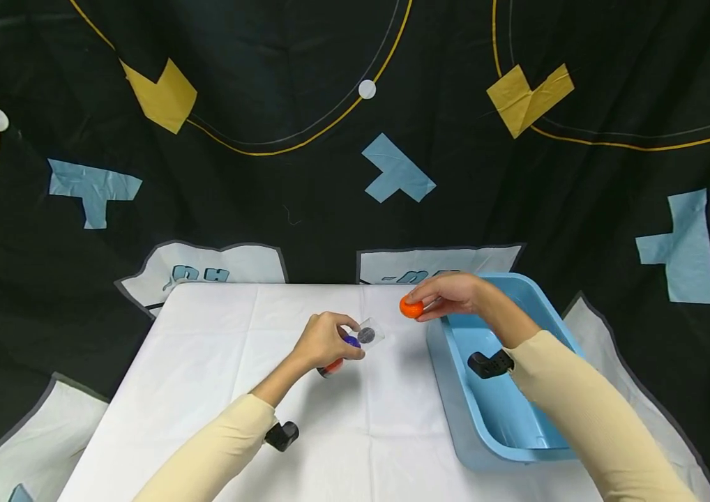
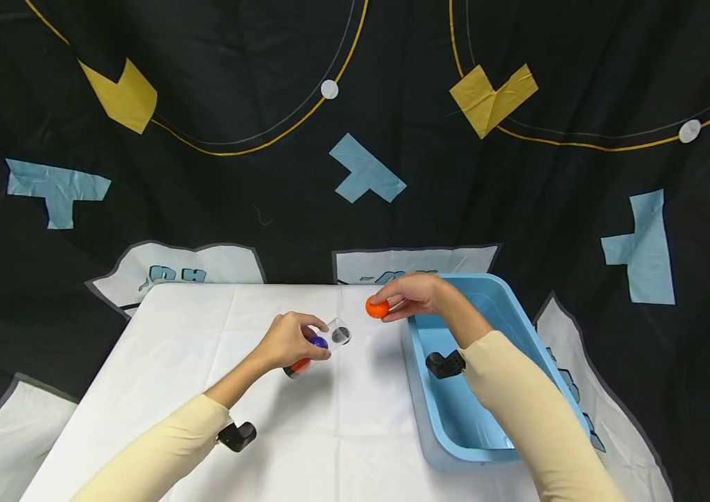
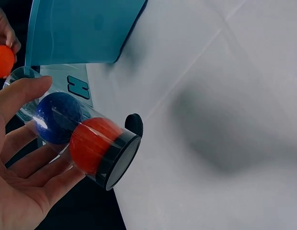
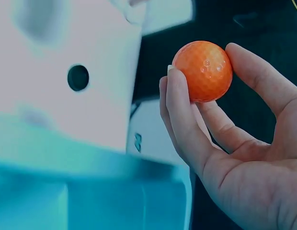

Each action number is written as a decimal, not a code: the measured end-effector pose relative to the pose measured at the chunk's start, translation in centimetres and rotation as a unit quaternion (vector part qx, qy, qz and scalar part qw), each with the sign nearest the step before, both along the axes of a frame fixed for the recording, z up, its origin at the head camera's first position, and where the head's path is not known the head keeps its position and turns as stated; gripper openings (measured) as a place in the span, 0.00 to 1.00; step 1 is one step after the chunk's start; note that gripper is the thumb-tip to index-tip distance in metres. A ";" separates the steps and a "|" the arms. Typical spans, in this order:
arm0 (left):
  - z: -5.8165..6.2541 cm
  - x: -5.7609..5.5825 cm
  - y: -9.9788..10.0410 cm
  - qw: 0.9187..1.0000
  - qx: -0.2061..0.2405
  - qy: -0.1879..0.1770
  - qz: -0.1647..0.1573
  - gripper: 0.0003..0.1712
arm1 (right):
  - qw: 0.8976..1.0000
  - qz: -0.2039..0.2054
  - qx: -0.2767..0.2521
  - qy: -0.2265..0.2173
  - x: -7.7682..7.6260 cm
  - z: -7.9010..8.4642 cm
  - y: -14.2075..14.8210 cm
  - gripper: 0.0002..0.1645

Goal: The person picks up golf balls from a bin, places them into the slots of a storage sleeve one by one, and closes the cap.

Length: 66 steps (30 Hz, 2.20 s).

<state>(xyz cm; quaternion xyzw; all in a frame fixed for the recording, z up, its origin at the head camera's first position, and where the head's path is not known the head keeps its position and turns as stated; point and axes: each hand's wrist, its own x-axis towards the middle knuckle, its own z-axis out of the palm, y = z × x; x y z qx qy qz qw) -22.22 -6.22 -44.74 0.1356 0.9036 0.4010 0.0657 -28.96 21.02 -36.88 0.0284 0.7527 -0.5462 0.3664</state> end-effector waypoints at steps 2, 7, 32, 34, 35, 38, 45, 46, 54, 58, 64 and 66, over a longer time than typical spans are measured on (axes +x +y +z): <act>0.0 -0.1 0.0 1.000 -0.002 0.000 -0.001 0.22 | 1.000 0.008 0.009 0.002 0.1 -0.4 -1.1 0.22; 0.1 -0.1 0.1 1.000 -0.004 -0.004 0.001 0.22 | 1.000 0.014 0.018 -0.004 0.6 -1.2 -3.2 0.21; 0.4 -0.5 0.1 1.000 0.006 0.010 0.010 0.24 | 0.999 0.031 0.028 -0.015 0.8 -2.1 -5.6 0.20; 0.5 -0.5 0.0 1.000 0.003 0.014 0.013 0.25 | 0.999 0.031 0.026 -0.014 0.8 -2.1 -5.7 0.21; 0.5 -0.5 -0.1 1.000 0.003 0.016 0.015 0.25 | 0.999 0.030 0.024 -0.016 0.7 -2.1 -5.7 0.21; 0.6 -0.5 -0.3 1.000 0.001 0.016 0.020 0.25 | 0.999 0.030 0.020 -0.021 0.7 -2.0 -5.8 0.22; 0.8 -0.4 -1.3 0.999 0.000 0.015 0.034 0.23 | 0.999 0.026 0.019 -0.033 0.4 -2.2 -5.8 0.25; 0.7 -0.5 -1.5 0.999 0.000 0.015 0.036 0.23 | 0.999 0.022 0.020 -0.033 0.3 -2.2 -5.8 0.25; 0.3 -0.4 -3.4 0.998 -0.005 0.016 0.057 0.22 | 0.999 -0.010 0.012 -0.028 -0.3 -2.6 -5.6 0.24; 0.0 -0.2 -4.2 0.997 -0.009 0.019 0.070 0.22 | 0.999 -0.019 0.031 -0.004 -0.4 -2.9 -6.1 0.25; -0.7 0.1 -4.8 0.997 -0.008 0.016 0.075 0.23 | 0.997 -0.057 0.053 0.024 -0.7 -4.5 -7.4 0.27; -0.9 0.3 -4.9 0.997 -0.009 0.012 0.076 0.23 | 0.996 -0.073 0.048 0.025 -0.9 -5.1 -7.8 0.26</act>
